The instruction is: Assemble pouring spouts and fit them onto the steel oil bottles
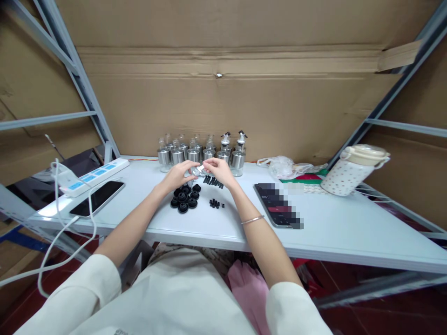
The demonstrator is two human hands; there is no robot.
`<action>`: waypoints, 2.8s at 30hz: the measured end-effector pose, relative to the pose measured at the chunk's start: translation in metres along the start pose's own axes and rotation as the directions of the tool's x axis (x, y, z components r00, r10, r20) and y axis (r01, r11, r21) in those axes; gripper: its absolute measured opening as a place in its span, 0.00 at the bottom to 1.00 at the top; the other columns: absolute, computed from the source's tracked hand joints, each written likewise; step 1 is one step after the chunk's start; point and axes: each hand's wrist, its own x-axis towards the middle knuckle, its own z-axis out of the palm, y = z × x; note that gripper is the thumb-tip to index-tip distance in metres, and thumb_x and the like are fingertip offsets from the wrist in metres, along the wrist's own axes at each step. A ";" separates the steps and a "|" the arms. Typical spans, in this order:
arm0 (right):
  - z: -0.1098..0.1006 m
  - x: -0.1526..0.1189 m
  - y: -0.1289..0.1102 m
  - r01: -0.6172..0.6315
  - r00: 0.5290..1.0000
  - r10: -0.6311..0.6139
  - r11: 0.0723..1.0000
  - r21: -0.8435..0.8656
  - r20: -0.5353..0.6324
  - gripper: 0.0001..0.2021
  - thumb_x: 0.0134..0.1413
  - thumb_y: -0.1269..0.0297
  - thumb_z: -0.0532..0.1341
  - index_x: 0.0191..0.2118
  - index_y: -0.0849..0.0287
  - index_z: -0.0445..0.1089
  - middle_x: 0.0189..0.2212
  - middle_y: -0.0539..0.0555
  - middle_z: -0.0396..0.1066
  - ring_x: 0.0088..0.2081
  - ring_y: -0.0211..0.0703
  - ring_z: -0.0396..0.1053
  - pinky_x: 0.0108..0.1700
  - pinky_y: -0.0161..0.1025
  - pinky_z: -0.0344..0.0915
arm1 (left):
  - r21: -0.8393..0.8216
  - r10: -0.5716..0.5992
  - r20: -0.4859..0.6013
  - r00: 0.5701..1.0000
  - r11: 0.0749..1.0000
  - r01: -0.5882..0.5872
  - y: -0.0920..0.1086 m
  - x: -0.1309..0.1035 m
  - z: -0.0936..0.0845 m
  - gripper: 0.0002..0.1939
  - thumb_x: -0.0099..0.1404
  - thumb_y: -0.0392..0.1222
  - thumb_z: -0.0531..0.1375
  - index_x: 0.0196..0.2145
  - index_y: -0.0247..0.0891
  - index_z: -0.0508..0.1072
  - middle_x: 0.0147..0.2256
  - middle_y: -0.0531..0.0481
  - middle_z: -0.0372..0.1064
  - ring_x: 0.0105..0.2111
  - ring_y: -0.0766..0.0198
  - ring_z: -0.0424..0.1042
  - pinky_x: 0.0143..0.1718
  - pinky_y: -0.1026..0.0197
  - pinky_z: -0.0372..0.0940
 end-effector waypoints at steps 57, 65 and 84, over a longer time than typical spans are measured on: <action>-0.024 -0.012 0.001 -0.300 0.862 0.381 0.915 -0.268 0.335 0.07 0.35 0.69 0.70 0.22 0.62 0.71 0.21 0.53 0.73 0.22 0.36 0.70 0.25 0.33 0.67 | 0.002 -0.080 0.078 0.994 0.997 0.080 -0.001 0.001 0.002 0.21 0.60 0.57 0.58 0.38 0.35 0.71 0.30 0.49 0.72 0.28 0.65 0.68 0.31 0.66 0.59; -0.021 -0.008 -0.007 -0.124 0.986 0.115 0.990 0.068 0.119 0.15 0.38 0.58 0.69 0.33 0.61 0.73 0.24 0.49 0.72 0.24 0.32 0.66 0.33 0.36 0.67 | 0.008 -0.019 0.073 0.997 1.000 0.019 0.002 0.001 0.003 0.18 0.59 0.54 0.60 0.38 0.36 0.72 0.30 0.50 0.72 0.27 0.66 0.68 0.31 0.66 0.58; 0.002 -0.014 -0.013 -0.280 0.937 0.170 0.886 0.369 0.304 0.22 0.49 0.41 0.58 0.32 0.58 0.66 0.24 0.49 0.64 0.28 0.37 0.64 0.36 0.39 0.66 | 0.136 0.124 -0.041 0.991 0.984 -0.117 0.016 0.002 0.002 0.23 0.64 0.58 0.51 0.43 0.34 0.67 0.32 0.48 0.70 0.30 0.64 0.69 0.37 0.61 0.57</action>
